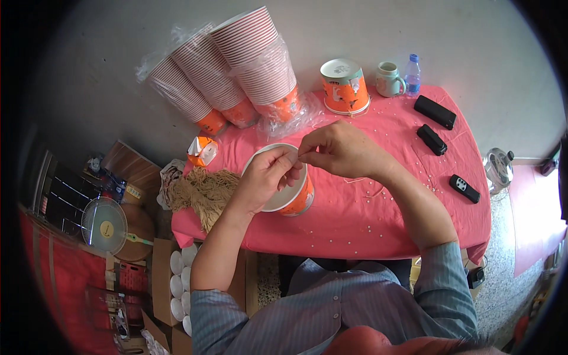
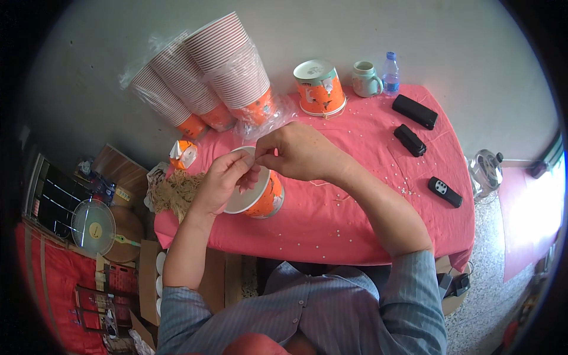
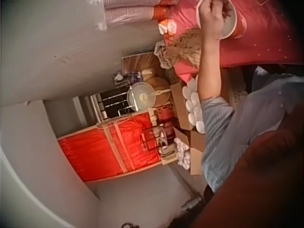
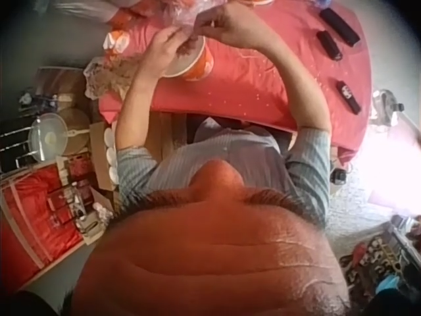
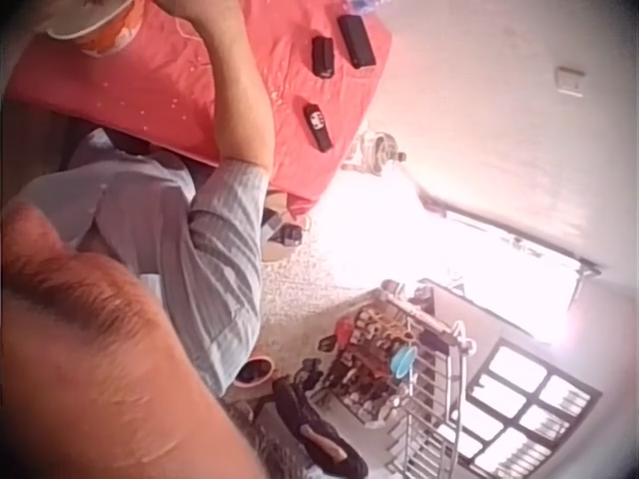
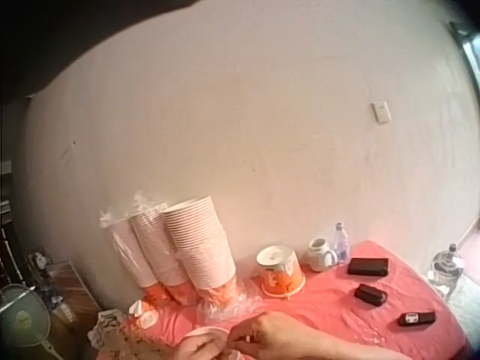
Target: Assembling paper buckets by manually threading and securing plastic handles into pre-punched holes.
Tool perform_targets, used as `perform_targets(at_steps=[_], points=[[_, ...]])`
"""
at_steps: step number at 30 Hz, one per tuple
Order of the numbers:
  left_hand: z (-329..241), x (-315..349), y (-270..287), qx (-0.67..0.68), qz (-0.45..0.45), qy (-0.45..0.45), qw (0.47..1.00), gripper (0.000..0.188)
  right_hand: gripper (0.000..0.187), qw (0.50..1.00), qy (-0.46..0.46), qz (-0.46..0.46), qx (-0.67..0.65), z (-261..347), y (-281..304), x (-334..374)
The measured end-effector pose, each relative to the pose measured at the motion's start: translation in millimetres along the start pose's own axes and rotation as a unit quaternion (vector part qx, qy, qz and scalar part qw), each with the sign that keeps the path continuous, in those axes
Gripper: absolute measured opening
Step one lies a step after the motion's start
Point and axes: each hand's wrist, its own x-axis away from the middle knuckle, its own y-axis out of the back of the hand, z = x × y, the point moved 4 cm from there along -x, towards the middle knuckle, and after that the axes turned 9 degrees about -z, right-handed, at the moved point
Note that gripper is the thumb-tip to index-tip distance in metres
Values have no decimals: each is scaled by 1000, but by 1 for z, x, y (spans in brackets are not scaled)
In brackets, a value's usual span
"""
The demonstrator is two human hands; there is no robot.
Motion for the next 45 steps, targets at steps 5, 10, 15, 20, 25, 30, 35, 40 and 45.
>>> perform_targets(at_steps=[5,10,15,20,25,30,35,40,45], points=[[7,2,0,77,6,-4,997,23,12,1000,-9,7,-11,-2,0,0],[7,4,2,85,12,4,996,23,13,1000,-8,19,-9,-3,-2,0],[-1,6,-4,-3,-25,-97,995,26,13,997,-17,13,-79,-4,1,-1],[-18,7,-12,-132,-64,-209,967,30,15,988,-82,31,-125,-3,3,-2],[-23,5,-14,-177,-76,-226,955,31,21,983,-110,28,-146,-5,0,-1],[-24,4,-17,-246,-96,-276,924,31,32,972,-140,37,-185,-7,-1,-1],[-19,1,-14,-258,-101,-295,914,29,33,966,-159,50,-197,-13,-7,-1],[-12,-3,-12,-297,-99,-280,908,25,33,962,-173,52,-206,-19,-8,-1],[-8,2,-9,-321,-158,-301,884,19,25,970,-169,39,-171,-27,-3,-3]])
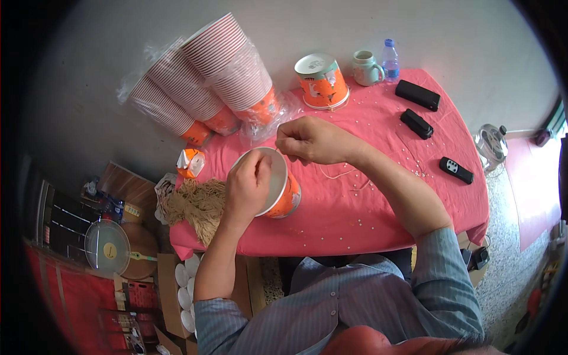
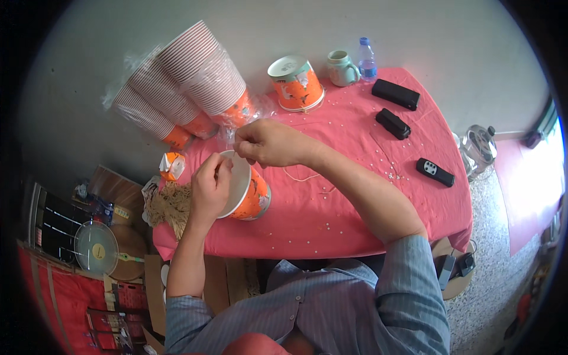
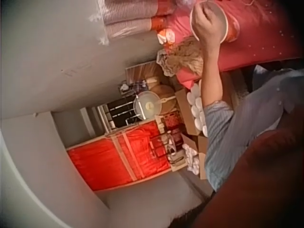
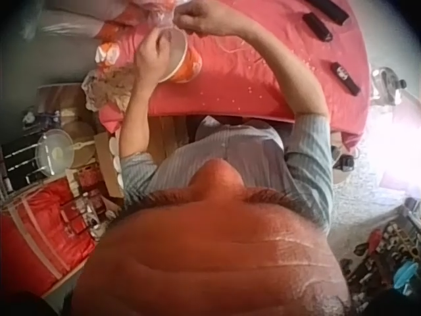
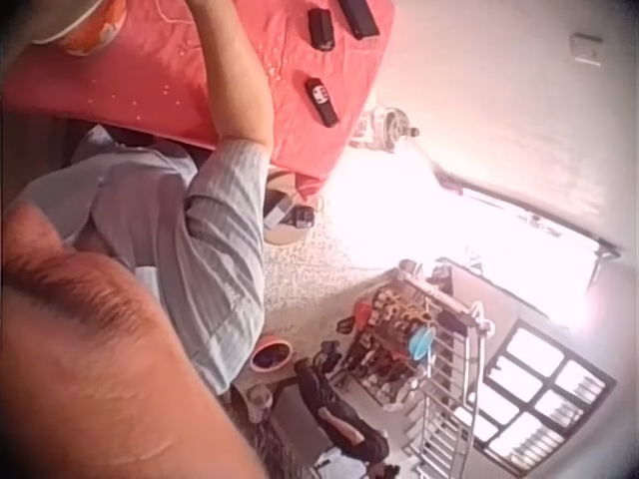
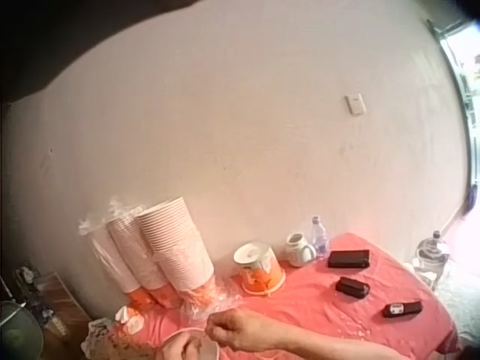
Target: Assembling paper buckets by manually threading and securing plastic handles into pre-punched holes.
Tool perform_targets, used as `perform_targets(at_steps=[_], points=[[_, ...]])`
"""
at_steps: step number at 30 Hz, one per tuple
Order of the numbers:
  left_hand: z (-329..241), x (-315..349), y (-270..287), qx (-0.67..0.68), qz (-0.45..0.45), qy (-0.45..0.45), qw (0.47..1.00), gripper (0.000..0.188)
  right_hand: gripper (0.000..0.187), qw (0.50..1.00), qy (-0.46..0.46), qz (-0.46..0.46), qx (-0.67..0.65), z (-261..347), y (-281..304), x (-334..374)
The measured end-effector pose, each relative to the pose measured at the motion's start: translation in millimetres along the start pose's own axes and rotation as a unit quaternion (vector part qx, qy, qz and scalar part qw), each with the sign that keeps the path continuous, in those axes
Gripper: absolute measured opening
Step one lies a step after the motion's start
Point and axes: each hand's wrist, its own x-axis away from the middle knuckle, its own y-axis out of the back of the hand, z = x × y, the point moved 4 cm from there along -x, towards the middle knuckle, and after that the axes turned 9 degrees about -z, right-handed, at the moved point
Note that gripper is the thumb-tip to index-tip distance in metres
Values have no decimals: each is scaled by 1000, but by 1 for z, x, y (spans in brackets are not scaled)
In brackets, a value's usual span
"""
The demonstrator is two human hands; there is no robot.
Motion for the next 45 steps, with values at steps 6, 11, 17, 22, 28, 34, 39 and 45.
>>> perform_targets(at_steps=[6,11,17,22,28,34,39,45], points=[[-5,34,-13,-76,122,118,983,33,26,999,-25,35,7,-22,7,-10],[7,33,8,-41,21,111,993,25,26,998,-27,0,-55,-35,-8,-13],[13,40,19,59,-34,162,984,28,24,999,31,-42,-7,-33,-31,-9],[13,42,21,67,-34,166,983,27,22,996,51,-65,34,-30,-39,-6],[9,41,23,62,-23,160,985,27,21,991,72,-78,84,-23,-43,-3],[9,41,21,63,-31,144,987,27,21,986,83,-94,107,-20,-44,-2],[6,39,22,61,-24,148,987,26,17,978,117,-141,100,-19,-46,-1],[6,37,18,50,-13,147,988,25,19,973,123,-129,146,-14,-46,0]])
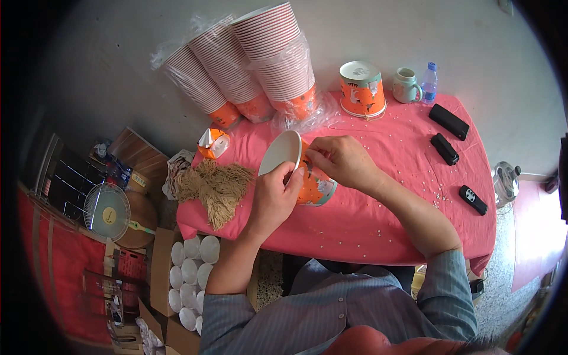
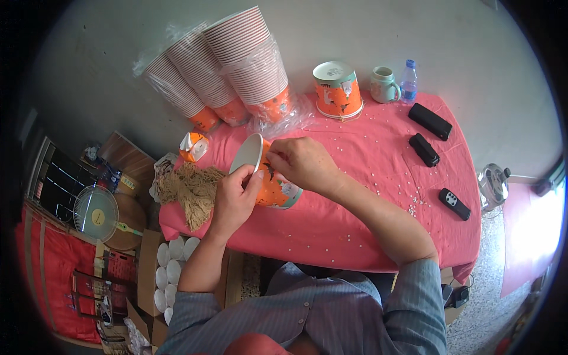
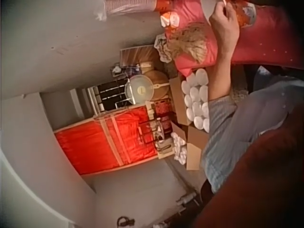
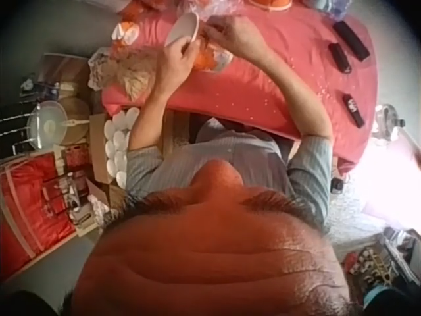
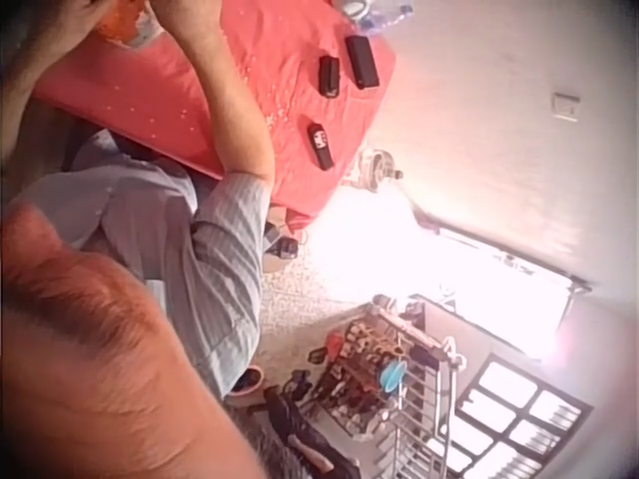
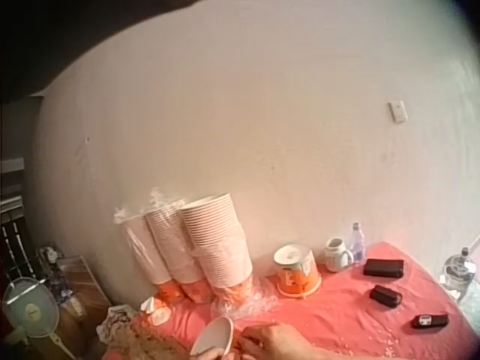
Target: Assembling paper buckets by manually threading and securing plastic handles into pre-punched holes.
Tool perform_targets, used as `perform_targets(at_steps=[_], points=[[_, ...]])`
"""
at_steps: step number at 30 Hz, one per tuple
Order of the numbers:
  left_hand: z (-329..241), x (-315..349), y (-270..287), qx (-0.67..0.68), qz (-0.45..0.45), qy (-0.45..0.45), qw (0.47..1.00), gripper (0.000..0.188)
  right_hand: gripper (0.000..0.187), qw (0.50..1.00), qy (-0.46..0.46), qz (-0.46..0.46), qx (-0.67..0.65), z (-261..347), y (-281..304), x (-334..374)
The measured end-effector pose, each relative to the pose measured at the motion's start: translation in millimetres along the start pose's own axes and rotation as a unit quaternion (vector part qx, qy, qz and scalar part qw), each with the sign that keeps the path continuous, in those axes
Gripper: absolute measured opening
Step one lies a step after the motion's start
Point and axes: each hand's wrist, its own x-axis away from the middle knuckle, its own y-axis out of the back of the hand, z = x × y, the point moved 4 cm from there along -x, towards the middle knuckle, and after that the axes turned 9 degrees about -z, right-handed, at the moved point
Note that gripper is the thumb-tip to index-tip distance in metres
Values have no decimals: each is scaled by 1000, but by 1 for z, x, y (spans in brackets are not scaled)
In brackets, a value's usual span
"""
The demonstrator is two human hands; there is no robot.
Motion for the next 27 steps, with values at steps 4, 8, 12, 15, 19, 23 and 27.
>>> perform_targets(at_steps=[4,8,12,15,19,23,27], points=[[-9,-5,-4,-16,47,-13,999,28,20,997,12,22,78,-3,3,-1],[-4,-16,-11,28,74,-16,997,33,20,996,5,43,74,-8,2,-1],[17,-20,-18,22,54,6,998,20,19,996,-7,46,74,-17,-3,1],[20,-19,-21,-10,69,10,998,23,18,996,22,57,66,-20,-6,0],[19,-21,-23,-23,72,10,997,21,18,997,5,65,45,-22,-6,-1],[24,-26,-23,-36,56,-3,998,21,20,997,-11,81,7,-27,-10,-2],[23,-30,-25,-92,48,0,995,21,24,993,-53,105,-20,-30,-10,-3]])
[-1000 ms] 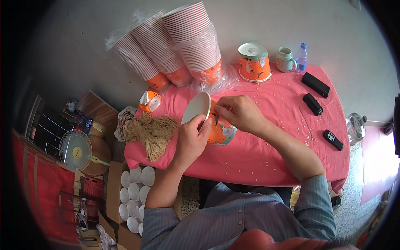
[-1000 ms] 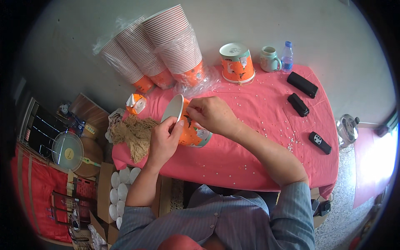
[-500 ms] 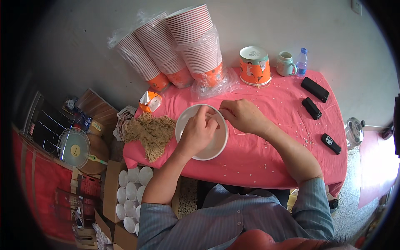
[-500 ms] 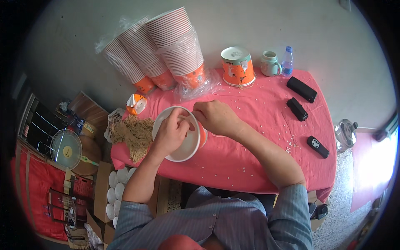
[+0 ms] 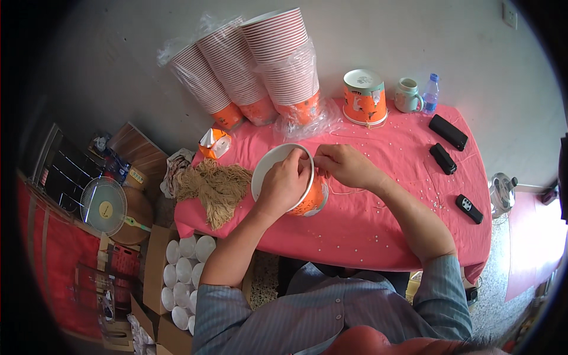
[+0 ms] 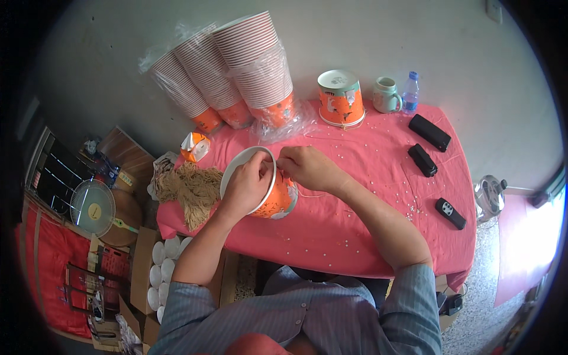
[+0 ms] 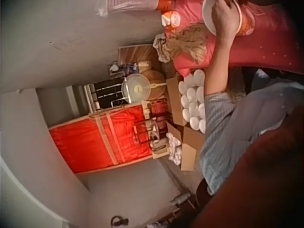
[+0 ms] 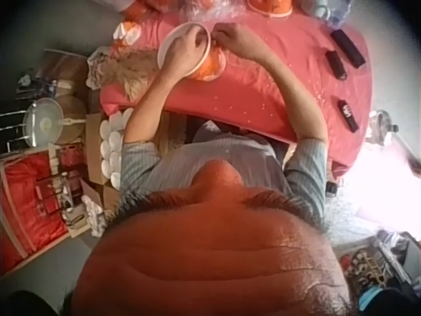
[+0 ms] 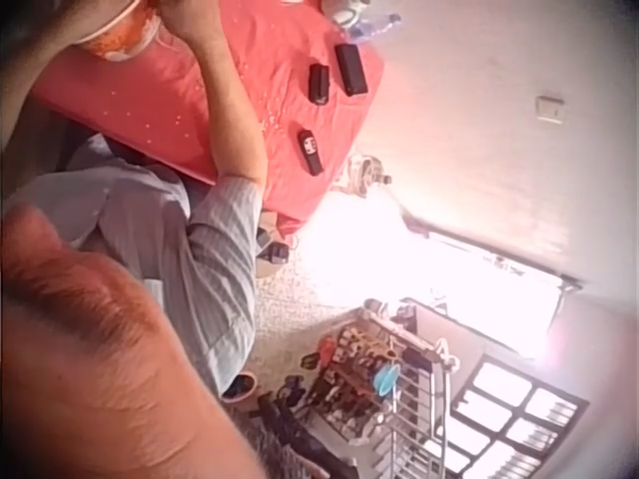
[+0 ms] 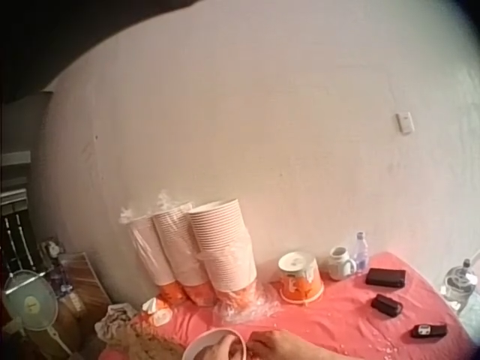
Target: Assembling paper buckets by manually threading and securing plastic handles into pre-punched holes.
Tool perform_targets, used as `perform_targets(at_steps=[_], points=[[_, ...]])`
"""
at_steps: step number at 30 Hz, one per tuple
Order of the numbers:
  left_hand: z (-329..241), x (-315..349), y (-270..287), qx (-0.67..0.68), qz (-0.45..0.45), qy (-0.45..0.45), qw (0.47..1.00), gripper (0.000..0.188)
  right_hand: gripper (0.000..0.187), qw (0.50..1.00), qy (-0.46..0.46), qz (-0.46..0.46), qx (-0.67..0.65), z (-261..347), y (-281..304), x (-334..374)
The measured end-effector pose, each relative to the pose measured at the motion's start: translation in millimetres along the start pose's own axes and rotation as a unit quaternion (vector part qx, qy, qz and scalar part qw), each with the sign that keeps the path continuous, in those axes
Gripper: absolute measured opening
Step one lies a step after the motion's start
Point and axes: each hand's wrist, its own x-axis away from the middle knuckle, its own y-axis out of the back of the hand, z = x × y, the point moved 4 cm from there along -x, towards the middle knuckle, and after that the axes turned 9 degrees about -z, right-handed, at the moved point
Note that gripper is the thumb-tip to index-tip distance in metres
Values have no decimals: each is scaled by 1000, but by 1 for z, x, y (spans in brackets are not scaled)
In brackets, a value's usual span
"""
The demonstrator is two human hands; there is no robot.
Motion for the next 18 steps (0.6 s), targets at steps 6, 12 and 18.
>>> perform_targets(at_steps=[6,12,18], points=[[-3,-4,-3,-96,25,-19,995,20,30,968,-166,67,-179,-28,-9,-1],[-1,-10,-8,-85,11,-83,993,15,31,959,-183,92,-196,-40,-14,-2],[0,-14,-7,-66,13,-77,995,14,30,956,-186,98,-203,-43,-14,-1]])
